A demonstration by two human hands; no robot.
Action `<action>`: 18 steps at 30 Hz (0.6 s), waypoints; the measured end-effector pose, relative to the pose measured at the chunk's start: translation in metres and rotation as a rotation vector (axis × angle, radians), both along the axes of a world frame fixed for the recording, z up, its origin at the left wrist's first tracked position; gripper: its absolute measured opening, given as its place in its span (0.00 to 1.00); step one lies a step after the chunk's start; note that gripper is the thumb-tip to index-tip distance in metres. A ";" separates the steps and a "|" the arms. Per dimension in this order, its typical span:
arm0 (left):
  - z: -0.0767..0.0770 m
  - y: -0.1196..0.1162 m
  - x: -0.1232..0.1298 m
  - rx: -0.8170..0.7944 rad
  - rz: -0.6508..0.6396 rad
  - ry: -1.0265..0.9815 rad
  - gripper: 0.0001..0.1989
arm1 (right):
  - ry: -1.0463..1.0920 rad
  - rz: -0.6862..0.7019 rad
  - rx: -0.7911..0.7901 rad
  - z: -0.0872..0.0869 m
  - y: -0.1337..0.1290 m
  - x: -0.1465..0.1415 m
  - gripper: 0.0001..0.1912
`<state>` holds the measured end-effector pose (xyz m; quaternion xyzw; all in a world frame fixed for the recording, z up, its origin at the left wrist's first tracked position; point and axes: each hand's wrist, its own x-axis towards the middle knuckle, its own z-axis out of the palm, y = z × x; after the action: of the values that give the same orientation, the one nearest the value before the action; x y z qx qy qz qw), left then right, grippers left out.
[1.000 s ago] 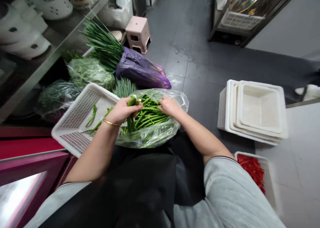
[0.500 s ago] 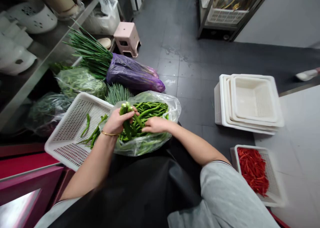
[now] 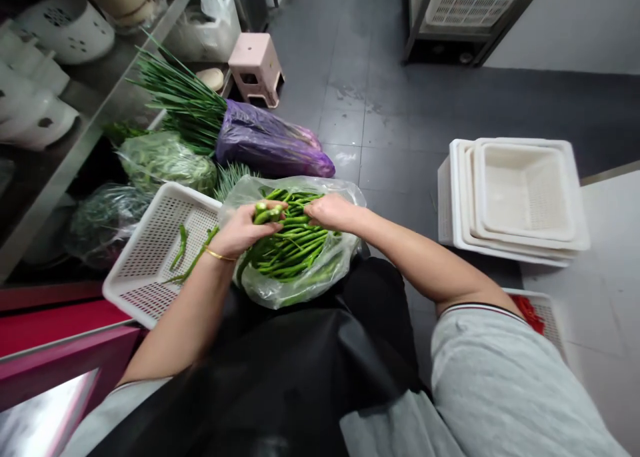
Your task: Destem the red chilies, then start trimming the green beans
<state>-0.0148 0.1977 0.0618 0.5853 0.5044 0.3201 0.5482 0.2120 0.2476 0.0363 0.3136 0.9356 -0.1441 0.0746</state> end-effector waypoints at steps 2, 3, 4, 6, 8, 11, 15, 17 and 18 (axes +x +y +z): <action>-0.002 0.007 0.015 0.125 -0.081 0.051 0.14 | 0.091 0.038 -0.049 0.020 -0.005 -0.003 0.11; -0.004 0.012 0.018 0.143 -0.130 0.074 0.12 | 0.123 0.042 -0.077 0.026 -0.008 -0.004 0.11; -0.007 0.017 0.018 0.132 -0.179 0.083 0.11 | 0.146 0.034 -0.103 0.029 -0.010 -0.006 0.12; -0.015 0.026 0.012 0.063 -0.262 0.048 0.12 | 0.174 -0.018 -0.141 0.029 -0.014 -0.009 0.14; -0.026 0.032 0.006 -0.002 -0.320 -0.002 0.14 | 0.193 -0.109 -0.145 0.027 -0.017 -0.014 0.15; -0.040 0.033 0.005 0.013 -0.331 0.018 0.16 | 0.160 -0.247 -0.102 0.025 -0.019 -0.022 0.15; -0.043 0.028 0.016 0.102 -0.073 0.116 0.16 | -0.005 -0.416 0.048 0.020 -0.014 -0.027 0.18; -0.039 0.026 0.017 0.091 0.074 0.099 0.17 | -0.075 -0.493 0.102 0.009 -0.013 -0.027 0.20; -0.037 0.026 0.016 0.063 0.107 0.071 0.19 | -0.085 -0.465 0.087 0.002 -0.014 -0.026 0.22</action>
<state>0.0008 0.2236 0.0245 0.5852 0.5439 0.3438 0.4934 0.1862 0.2337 0.0384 0.5291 0.8396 -0.1038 0.0651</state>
